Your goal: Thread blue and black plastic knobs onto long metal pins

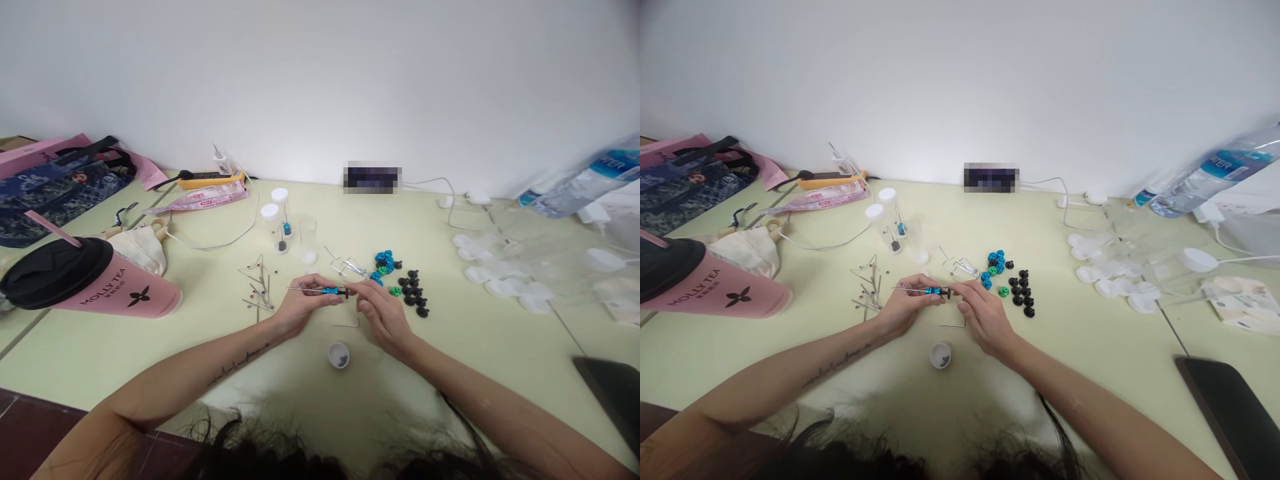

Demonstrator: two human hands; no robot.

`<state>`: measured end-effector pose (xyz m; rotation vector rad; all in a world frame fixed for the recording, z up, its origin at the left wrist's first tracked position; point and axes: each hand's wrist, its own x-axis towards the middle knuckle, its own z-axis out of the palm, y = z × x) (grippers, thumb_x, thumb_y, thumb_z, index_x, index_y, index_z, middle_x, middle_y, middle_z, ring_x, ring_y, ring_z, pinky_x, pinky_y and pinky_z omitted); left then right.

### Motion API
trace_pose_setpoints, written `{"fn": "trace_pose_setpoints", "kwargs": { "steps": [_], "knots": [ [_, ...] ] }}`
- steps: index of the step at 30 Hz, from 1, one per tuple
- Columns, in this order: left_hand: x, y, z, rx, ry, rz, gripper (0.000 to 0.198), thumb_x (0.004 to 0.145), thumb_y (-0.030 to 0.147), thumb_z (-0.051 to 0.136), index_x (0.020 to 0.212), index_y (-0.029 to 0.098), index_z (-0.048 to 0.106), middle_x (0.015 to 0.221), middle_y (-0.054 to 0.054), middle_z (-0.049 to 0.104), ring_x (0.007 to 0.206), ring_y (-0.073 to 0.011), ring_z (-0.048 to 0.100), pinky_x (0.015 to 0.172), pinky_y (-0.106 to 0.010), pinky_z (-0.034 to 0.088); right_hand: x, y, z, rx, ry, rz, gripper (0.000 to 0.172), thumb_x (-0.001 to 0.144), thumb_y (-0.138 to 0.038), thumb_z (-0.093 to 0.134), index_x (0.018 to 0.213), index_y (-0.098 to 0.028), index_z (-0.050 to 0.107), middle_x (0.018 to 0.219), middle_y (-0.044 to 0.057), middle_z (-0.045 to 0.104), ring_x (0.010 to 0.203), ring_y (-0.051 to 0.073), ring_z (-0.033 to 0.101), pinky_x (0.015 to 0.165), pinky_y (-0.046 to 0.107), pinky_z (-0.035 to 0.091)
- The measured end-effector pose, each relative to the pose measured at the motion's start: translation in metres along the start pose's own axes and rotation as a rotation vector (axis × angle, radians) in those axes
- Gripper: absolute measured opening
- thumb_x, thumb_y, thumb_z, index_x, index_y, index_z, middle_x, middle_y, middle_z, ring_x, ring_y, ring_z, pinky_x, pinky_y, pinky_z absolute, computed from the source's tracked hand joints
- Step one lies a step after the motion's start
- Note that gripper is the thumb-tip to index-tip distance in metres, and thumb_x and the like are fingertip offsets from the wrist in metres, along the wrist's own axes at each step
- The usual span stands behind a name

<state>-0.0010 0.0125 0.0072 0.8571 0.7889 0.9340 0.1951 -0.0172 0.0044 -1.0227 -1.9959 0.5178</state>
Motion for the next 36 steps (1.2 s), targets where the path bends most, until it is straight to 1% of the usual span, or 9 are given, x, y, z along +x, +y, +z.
{"fn": "trace_pose_setpoints", "kwargs": {
  "steps": [4, 8, 11, 15, 19, 23, 26, 31, 36],
  "knots": [
    [0.0005, -0.0002, 0.0004, -0.019, -0.006, 0.004, 0.024, 0.06, 0.016, 0.082, 0.079, 0.015, 0.067, 0.077, -0.002, 0.074, 0.072, -0.015, 0.069, 0.078, -0.029, 0.05, 0.0006, 0.0004, -0.0002, 0.009, 0.004, 0.018, 0.035, 0.1, -0.031, 0.029, 0.127, -0.021, 0.048, 0.098, 0.008, 0.059, 0.073, 0.017, 0.057, 0.072, 0.033, 0.049],
    [0.0006, -0.0013, -0.0001, -0.021, -0.014, 0.011, 0.024, 0.06, 0.015, 0.082, 0.079, 0.014, 0.067, 0.079, -0.004, 0.074, 0.075, -0.0157, 0.069, 0.079, -0.03, 0.05, 0.0013, 0.0008, -0.0011, 0.01, -0.015, 0.009, 0.034, 0.1, -0.034, 0.029, 0.121, -0.021, 0.053, 0.095, 0.008, 0.059, 0.079, 0.019, 0.058, 0.074, 0.033, 0.048],
    [0.0007, -0.0023, -0.0011, -0.023, -0.011, 0.012, 0.025, 0.06, 0.015, 0.082, 0.08, 0.014, 0.067, 0.078, -0.004, 0.074, 0.074, -0.0148, 0.068, 0.078, -0.028, 0.05, 0.0018, 0.0, -0.0016, 0.005, -0.012, 0.014, 0.035, 0.1, -0.033, 0.028, 0.125, -0.02, 0.049, 0.097, 0.009, 0.059, 0.076, 0.018, 0.057, 0.072, 0.033, 0.048],
    [0.0008, -0.0024, -0.0016, -0.03, -0.017, 0.014, 0.025, 0.061, 0.014, 0.082, 0.08, 0.014, 0.066, 0.08, -0.004, 0.075, 0.075, -0.015, 0.069, 0.078, -0.029, 0.05, 0.002, -0.0001, -0.0015, 0.001, -0.037, -0.001, 0.036, 0.1, -0.033, 0.028, 0.124, -0.021, 0.052, 0.096, 0.008, 0.06, 0.082, 0.019, 0.058, 0.075, 0.033, 0.048],
    [0.0005, -0.001, -0.0004, -0.025, -0.023, 0.015, 0.024, 0.061, 0.015, 0.082, 0.08, 0.014, 0.066, 0.08, -0.004, 0.075, 0.075, -0.0155, 0.069, 0.079, -0.03, 0.051, 0.0014, 0.0017, -0.001, 0.002, -0.034, 0.005, 0.037, 0.1, -0.033, 0.028, 0.128, -0.02, 0.049, 0.098, 0.009, 0.06, 0.077, 0.018, 0.058, 0.073, 0.032, 0.048],
    [0.0007, 0.0002, 0.0006, -0.038, -0.035, 0.031, 0.023, 0.062, 0.015, 0.081, 0.079, 0.014, 0.066, 0.083, -0.004, 0.075, 0.078, -0.016, 0.069, 0.081, -0.03, 0.05, 0.001, 0.0028, -0.0009, 0.012, -0.036, -0.001, 0.036, 0.1, -0.034, 0.029, 0.125, -0.021, 0.052, 0.097, 0.009, 0.061, 0.087, 0.02, 0.058, 0.078, 0.034, 0.047],
    [0.0014, 0.0001, -0.0001, -0.03, -0.022, 0.017, 0.024, 0.061, 0.015, 0.081, 0.079, 0.014, 0.066, 0.075, -0.002, 0.074, 0.073, -0.0146, 0.069, 0.079, -0.029, 0.05, 0.0008, 0.0029, -0.0009, 0.021, -0.015, 0.019, 0.038, 0.1, -0.032, 0.028, 0.13, -0.02, 0.047, 0.101, 0.009, 0.06, 0.082, 0.019, 0.058, 0.079, 0.034, 0.047],
    [0.0016, -0.0007, -0.0019, -0.033, -0.027, 0.027, 0.024, 0.062, 0.015, 0.081, 0.08, 0.014, 0.066, 0.08, -0.003, 0.074, 0.075, -0.0144, 0.068, 0.08, -0.029, 0.05, 0.0007, 0.0021, -0.0008, 0.037, -0.033, 0.008, 0.036, 0.1, -0.033, 0.029, 0.126, -0.022, 0.052, 0.1, 0.008, 0.06, 0.081, 0.019, 0.059, 0.078, 0.034, 0.047],
    [0.0018, -0.0015, -0.0029, -0.02, -0.015, 0.011, 0.026, 0.06, 0.017, 0.082, 0.08, 0.014, 0.066, 0.077, -0.004, 0.074, 0.075, -0.017, 0.069, 0.082, -0.034, 0.05, 0.0013, 0.0018, -0.0011, 0.039, -0.029, 0.012, 0.038, 0.1, -0.034, 0.029, 0.129, -0.021, 0.049, 0.099, 0.009, 0.06, 0.079, 0.019, 0.058, 0.075, 0.034, 0.047]
  ]
}}
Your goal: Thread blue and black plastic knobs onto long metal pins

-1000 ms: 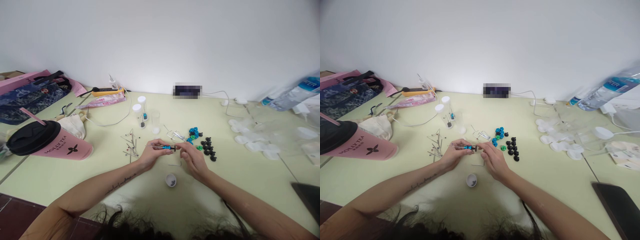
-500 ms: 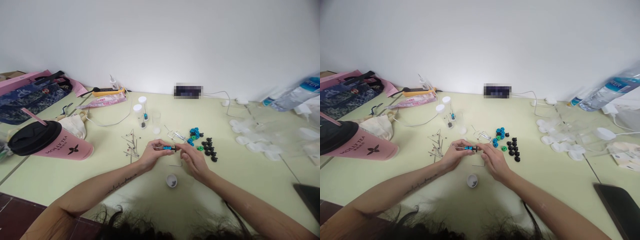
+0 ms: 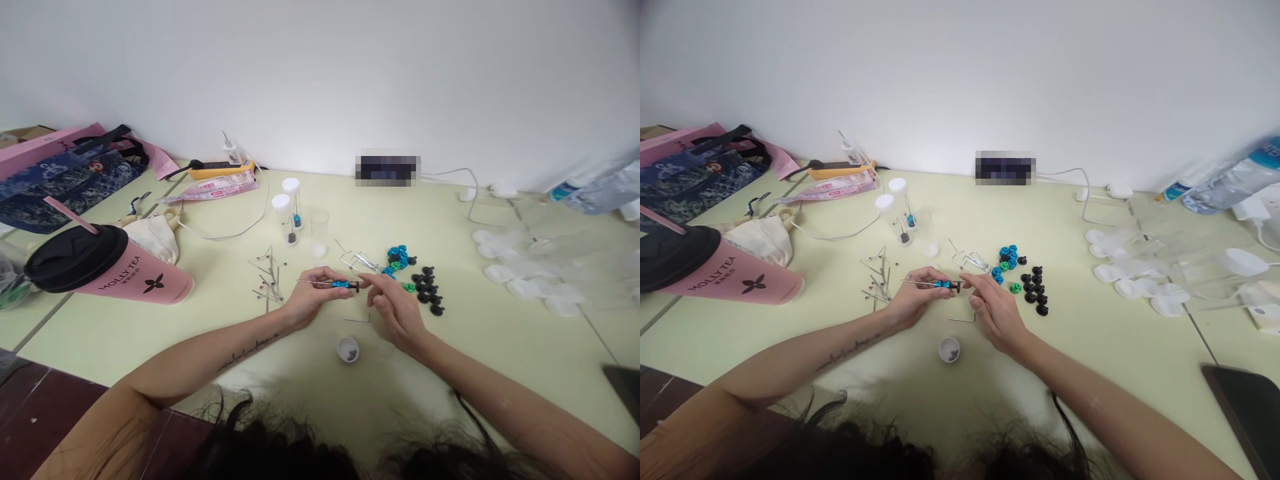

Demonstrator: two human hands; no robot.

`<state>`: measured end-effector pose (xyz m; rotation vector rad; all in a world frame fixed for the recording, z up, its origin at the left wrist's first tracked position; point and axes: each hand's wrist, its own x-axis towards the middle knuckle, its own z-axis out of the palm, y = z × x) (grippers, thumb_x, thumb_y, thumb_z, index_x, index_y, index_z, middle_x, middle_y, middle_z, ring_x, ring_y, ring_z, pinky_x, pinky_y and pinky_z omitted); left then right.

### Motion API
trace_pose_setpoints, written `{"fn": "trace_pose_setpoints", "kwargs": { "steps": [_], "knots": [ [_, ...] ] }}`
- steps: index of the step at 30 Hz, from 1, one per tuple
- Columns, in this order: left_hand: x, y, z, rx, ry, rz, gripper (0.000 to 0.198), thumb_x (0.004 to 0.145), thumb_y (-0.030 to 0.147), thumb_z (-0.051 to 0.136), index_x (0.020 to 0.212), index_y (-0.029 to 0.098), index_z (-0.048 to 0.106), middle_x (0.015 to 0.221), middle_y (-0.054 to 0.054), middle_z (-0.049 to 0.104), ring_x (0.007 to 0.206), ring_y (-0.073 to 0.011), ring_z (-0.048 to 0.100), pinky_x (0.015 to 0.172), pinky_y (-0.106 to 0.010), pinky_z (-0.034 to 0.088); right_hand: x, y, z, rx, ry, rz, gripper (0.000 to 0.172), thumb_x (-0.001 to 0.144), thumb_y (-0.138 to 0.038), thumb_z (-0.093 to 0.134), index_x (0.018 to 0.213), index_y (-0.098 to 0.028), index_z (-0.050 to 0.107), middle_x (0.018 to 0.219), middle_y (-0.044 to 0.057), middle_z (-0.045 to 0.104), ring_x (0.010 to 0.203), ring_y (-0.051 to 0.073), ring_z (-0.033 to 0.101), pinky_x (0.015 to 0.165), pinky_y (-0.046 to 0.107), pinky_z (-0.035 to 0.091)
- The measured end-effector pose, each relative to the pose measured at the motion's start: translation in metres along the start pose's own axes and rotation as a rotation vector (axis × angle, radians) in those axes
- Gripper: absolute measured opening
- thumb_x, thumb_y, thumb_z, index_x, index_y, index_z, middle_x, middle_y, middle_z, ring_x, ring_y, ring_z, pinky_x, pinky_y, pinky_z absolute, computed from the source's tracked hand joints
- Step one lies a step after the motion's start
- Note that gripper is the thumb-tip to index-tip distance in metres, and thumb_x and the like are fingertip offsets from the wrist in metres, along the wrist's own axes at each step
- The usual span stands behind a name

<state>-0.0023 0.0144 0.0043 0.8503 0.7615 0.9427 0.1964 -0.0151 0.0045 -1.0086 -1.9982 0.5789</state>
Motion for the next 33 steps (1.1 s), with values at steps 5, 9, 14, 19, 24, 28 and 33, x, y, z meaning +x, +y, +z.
{"fn": "trace_pose_setpoints", "kwargs": {
  "steps": [5, 9, 14, 19, 24, 28, 33],
  "knots": [
    [-0.0001, 0.0001, 0.0002, 0.001, -0.002, 0.002, 0.025, 0.06, 0.017, 0.082, 0.079, 0.014, 0.066, 0.079, -0.004, 0.074, 0.076, -0.0179, 0.069, 0.083, -0.035, 0.051, 0.0004, -0.0006, 0.0002, 0.0, -0.004, -0.004, 0.037, 0.1, -0.032, 0.029, 0.129, -0.022, 0.049, 0.098, 0.009, 0.06, 0.082, 0.02, 0.058, 0.076, 0.034, 0.047],
    [-0.0001, 0.0001, 0.0003, 0.006, -0.024, 0.018, 0.024, 0.061, 0.016, 0.082, 0.08, 0.014, 0.067, 0.082, -0.004, 0.074, 0.077, -0.0169, 0.07, 0.083, -0.033, 0.052, 0.0005, -0.0008, -0.0002, -0.013, -0.011, -0.01, 0.037, 0.1, -0.033, 0.029, 0.127, -0.022, 0.051, 0.096, 0.008, 0.06, 0.083, 0.02, 0.059, 0.076, 0.034, 0.046],
    [-0.0001, -0.0001, 0.0001, 0.011, -0.015, 0.018, 0.025, 0.06, 0.016, 0.082, 0.08, 0.014, 0.067, 0.081, -0.004, 0.074, 0.077, -0.017, 0.07, 0.083, -0.033, 0.052, 0.0003, 0.0002, -0.0001, -0.019, -0.008, 0.022, 0.037, 0.1, -0.034, 0.028, 0.127, -0.022, 0.05, 0.097, 0.008, 0.06, 0.08, 0.019, 0.059, 0.074, 0.033, 0.046],
    [-0.0008, 0.0009, 0.0013, 0.011, -0.026, 0.022, 0.025, 0.061, 0.017, 0.082, 0.08, 0.014, 0.066, 0.082, -0.005, 0.074, 0.079, -0.0181, 0.07, 0.083, -0.034, 0.051, -0.0001, 0.0002, -0.0002, -0.027, -0.019, 0.022, 0.037, 0.1, -0.034, 0.027, 0.123, -0.021, 0.054, 0.093, 0.007, 0.061, 0.084, 0.02, 0.06, 0.077, 0.033, 0.046],
    [-0.0014, 0.0022, 0.0028, 0.013, -0.007, 0.007, 0.026, 0.059, 0.017, 0.083, 0.079, 0.014, 0.066, 0.082, -0.004, 0.074, 0.079, -0.0182, 0.07, 0.083, -0.033, 0.051, -0.0006, 0.0003, -0.0005, -0.035, -0.021, 0.025, 0.038, 0.1, -0.036, 0.027, 0.124, -0.02, 0.052, 0.095, 0.008, 0.062, 0.081, 0.019, 0.06, 0.074, 0.032, 0.048],
    [-0.0014, 0.0025, 0.0028, 0.019, -0.023, 0.019, 0.025, 0.06, 0.018, 0.082, 0.079, 0.014, 0.066, 0.083, -0.005, 0.074, 0.08, -0.0188, 0.07, 0.083, -0.034, 0.051, -0.0006, 0.0003, -0.0005, -0.039, -0.014, 0.027, 0.037, 0.1, -0.034, 0.027, 0.122, -0.02, 0.053, 0.093, 0.008, 0.062, 0.083, 0.019, 0.061, 0.075, 0.032, 0.047],
    [-0.0017, 0.0018, 0.0031, 0.034, -0.015, 0.021, 0.026, 0.06, 0.019, 0.082, 0.08, 0.014, 0.066, 0.084, -0.005, 0.074, 0.081, -0.0193, 0.07, 0.082, -0.034, 0.052, -0.0003, -0.0003, -0.0002, -0.038, -0.016, 0.027, 0.036, 0.1, -0.034, 0.028, 0.121, -0.021, 0.054, 0.092, 0.007, 0.062, 0.083, 0.02, 0.061, 0.074, 0.032, 0.047]
  ]
}}
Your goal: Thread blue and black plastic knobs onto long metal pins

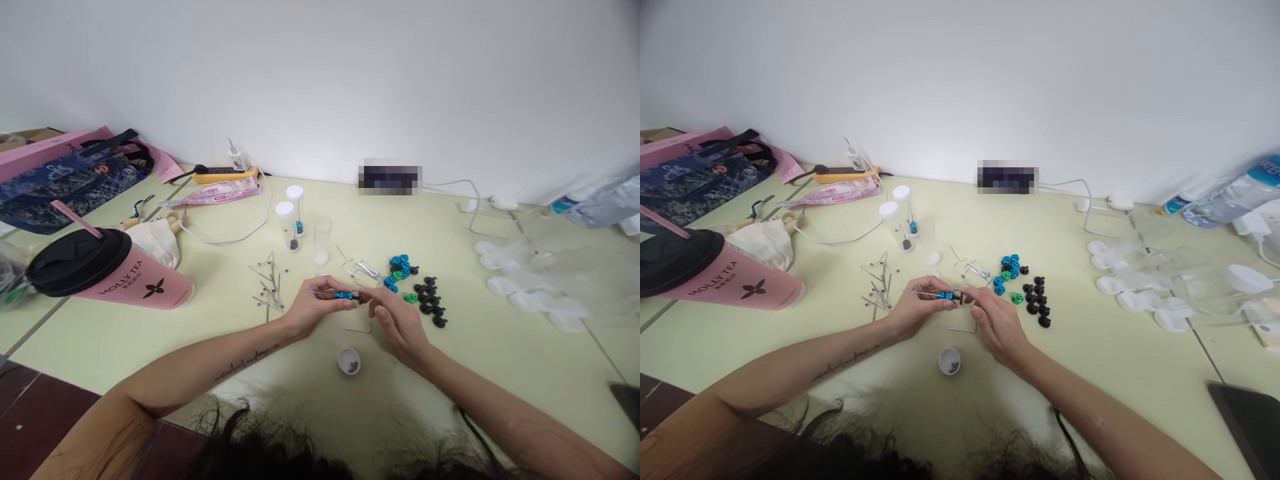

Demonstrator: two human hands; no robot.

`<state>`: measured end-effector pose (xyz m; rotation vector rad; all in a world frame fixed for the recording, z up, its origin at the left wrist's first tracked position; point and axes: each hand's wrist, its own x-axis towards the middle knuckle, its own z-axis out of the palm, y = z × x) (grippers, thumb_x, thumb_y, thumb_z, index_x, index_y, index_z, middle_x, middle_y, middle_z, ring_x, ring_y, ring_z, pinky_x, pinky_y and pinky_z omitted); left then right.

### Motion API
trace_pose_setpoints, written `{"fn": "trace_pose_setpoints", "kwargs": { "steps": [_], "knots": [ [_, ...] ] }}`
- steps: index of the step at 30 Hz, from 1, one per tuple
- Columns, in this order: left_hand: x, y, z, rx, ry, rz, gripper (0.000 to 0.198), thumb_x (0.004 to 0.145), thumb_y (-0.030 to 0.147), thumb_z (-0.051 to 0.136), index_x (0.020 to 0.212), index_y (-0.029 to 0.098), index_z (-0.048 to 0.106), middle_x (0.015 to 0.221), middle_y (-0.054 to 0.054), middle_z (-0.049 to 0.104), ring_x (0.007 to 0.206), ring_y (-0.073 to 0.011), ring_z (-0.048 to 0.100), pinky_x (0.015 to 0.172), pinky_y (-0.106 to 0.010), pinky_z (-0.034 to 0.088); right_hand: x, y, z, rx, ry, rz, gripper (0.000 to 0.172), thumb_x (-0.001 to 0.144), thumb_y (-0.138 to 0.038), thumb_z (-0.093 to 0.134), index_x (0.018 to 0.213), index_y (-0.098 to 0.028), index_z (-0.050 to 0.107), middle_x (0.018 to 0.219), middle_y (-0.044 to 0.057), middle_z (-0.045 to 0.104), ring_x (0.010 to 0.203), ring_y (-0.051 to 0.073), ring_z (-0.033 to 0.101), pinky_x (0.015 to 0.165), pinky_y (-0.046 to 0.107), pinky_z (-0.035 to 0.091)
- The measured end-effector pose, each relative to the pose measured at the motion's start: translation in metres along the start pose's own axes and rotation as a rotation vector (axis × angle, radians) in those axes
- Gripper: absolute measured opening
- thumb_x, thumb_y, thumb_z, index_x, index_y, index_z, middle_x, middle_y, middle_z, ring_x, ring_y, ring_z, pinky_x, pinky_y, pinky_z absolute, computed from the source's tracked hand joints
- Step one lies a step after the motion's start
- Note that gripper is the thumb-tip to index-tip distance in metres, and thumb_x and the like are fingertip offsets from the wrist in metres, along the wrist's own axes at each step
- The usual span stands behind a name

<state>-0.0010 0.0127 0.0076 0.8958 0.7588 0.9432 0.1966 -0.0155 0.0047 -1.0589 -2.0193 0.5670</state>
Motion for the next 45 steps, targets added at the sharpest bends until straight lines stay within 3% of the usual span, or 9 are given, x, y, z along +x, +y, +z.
{"fn": "trace_pose_setpoints", "kwargs": {
  "steps": [5, 11, 45],
  "knots": [
    [-0.0009, 0.0012, 0.0017, 0.014, -0.007, 0.047, 0.025, 0.06, 0.02, 0.082, 0.077, 0.014, 0.066, 0.089, -0.005, 0.072, 0.085, -0.0193, 0.069, 0.08, -0.031, 0.052, 0.0, 0.0006, 0.0006, -0.004, 0.006, 0.011, 0.035, 0.1, -0.033, 0.028, 0.123, -0.021, 0.052, 0.094, 0.007, 0.062, 0.083, 0.019, 0.061, 0.074, 0.031, 0.047],
    [-0.0021, 0.0014, 0.0017, 0.011, -0.019, 0.017, 0.024, 0.062, 0.02, 0.081, 0.078, 0.015, 0.064, 0.08, -0.004, 0.074, 0.079, -0.0186, 0.07, 0.078, -0.031, 0.053, -0.0008, 0.0009, -0.0001, -0.009, 0.005, 0.012, 0.036, 0.1, -0.034, 0.028, 0.121, -0.021, 0.054, 0.092, 0.007, 0.063, 0.082, 0.019, 0.061, 0.074, 0.032, 0.047],
    [-0.002, 0.0024, 0.0027, 0.019, -0.011, 0.008, 0.027, 0.061, 0.024, 0.082, 0.078, 0.015, 0.064, 0.083, -0.005, 0.074, 0.082, -0.0212, 0.07, 0.079, -0.034, 0.053, -0.0009, 0.0013, 0.0005, -0.017, 0.001, 0.006, 0.037, 0.1, -0.036, 0.027, 0.121, -0.021, 0.054, 0.092, 0.007, 0.063, 0.081, 0.019, 0.062, 0.074, 0.032, 0.049]
  ]
}}
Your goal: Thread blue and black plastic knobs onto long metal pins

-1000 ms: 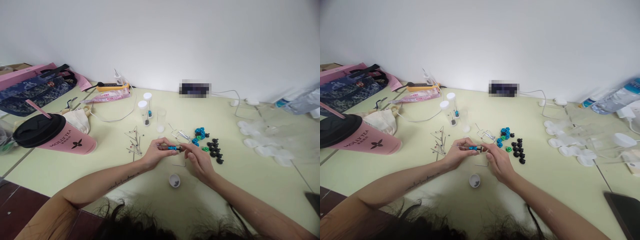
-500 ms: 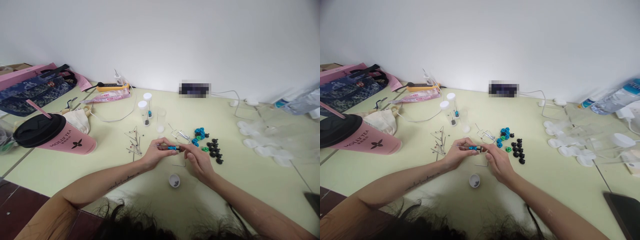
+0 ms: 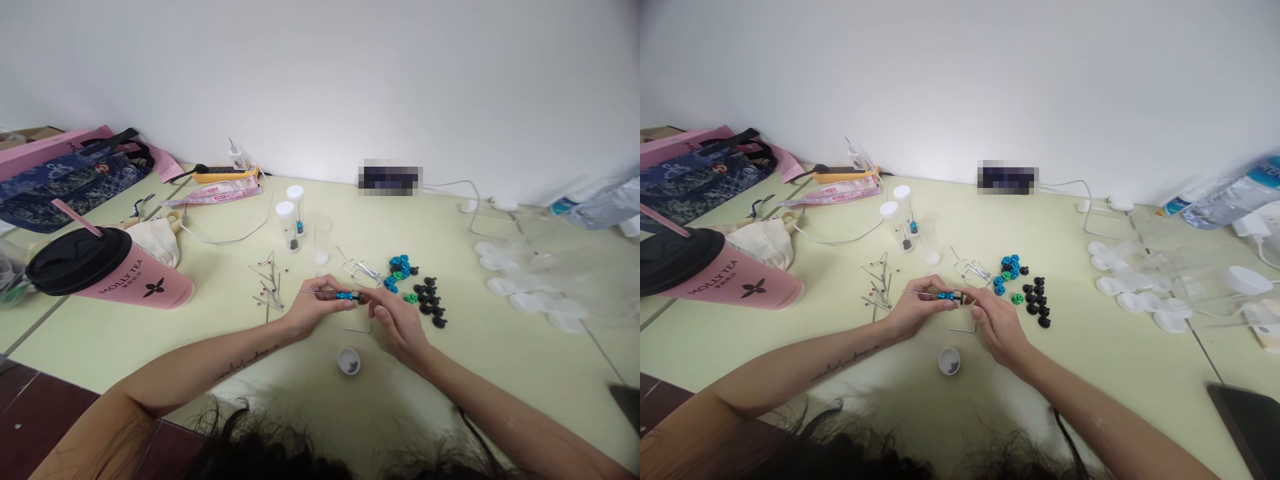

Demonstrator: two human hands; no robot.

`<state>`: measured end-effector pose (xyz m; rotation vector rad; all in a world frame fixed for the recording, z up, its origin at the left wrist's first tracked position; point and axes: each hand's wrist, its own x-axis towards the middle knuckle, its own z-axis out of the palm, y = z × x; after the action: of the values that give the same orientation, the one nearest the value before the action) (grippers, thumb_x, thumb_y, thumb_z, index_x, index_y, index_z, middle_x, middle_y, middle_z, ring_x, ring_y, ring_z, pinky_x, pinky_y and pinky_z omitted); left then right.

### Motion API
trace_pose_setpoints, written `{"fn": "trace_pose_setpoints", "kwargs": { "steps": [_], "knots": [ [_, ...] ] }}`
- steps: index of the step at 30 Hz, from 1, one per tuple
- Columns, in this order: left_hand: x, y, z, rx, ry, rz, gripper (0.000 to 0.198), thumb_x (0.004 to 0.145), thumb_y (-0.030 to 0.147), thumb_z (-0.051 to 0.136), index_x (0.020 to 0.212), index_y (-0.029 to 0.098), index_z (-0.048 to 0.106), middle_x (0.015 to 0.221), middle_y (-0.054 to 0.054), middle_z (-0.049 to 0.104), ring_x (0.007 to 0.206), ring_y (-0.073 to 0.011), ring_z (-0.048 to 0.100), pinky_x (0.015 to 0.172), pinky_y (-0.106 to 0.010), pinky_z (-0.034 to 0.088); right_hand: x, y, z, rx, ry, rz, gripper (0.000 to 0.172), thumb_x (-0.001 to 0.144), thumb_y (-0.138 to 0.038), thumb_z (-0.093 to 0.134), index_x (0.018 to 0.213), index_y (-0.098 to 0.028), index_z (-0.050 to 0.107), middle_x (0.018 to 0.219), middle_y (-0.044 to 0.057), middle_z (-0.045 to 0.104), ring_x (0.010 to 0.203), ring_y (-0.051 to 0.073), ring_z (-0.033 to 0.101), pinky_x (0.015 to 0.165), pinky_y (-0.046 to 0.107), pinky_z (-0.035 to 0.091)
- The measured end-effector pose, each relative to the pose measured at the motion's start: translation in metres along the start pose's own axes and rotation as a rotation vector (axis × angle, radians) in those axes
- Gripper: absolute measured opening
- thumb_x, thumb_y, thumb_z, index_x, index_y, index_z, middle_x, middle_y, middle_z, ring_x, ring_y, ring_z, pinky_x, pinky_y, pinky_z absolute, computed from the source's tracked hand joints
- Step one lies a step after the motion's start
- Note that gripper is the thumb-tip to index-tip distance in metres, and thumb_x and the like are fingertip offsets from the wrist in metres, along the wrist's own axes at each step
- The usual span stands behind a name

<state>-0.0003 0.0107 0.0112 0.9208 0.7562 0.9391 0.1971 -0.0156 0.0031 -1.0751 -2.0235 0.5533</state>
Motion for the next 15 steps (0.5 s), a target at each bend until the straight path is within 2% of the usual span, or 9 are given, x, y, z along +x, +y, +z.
{"fn": "trace_pose_setpoints", "kwargs": {
  "steps": [11, 15],
  "knots": [
    [0.0001, -0.0005, -0.0011, 0.001, -0.006, 0.007, 0.025, 0.062, 0.02, 0.082, 0.078, 0.015, 0.064, 0.079, -0.004, 0.074, 0.08, -0.019, 0.07, 0.078, -0.031, 0.052, -0.0002, 0.0004, -0.0002, 0.01, -0.002, 0.024, 0.036, 0.1, -0.035, 0.028, 0.124, -0.021, 0.051, 0.093, 0.007, 0.063, 0.081, 0.019, 0.061, 0.074, 0.032, 0.048],
    [-0.0001, -0.0001, -0.0006, -0.02, -0.019, 0.006, 0.024, 0.063, 0.02, 0.081, 0.079, 0.015, 0.064, 0.083, -0.005, 0.075, 0.081, -0.0197, 0.07, 0.079, -0.032, 0.052, -0.0015, 0.0018, 0.0006, 0.006, -0.016, 0.027, 0.036, 0.1, -0.036, 0.027, 0.121, -0.022, 0.053, 0.092, 0.006, 0.064, 0.08, 0.018, 0.062, 0.074, 0.031, 0.047]
  ]
}}
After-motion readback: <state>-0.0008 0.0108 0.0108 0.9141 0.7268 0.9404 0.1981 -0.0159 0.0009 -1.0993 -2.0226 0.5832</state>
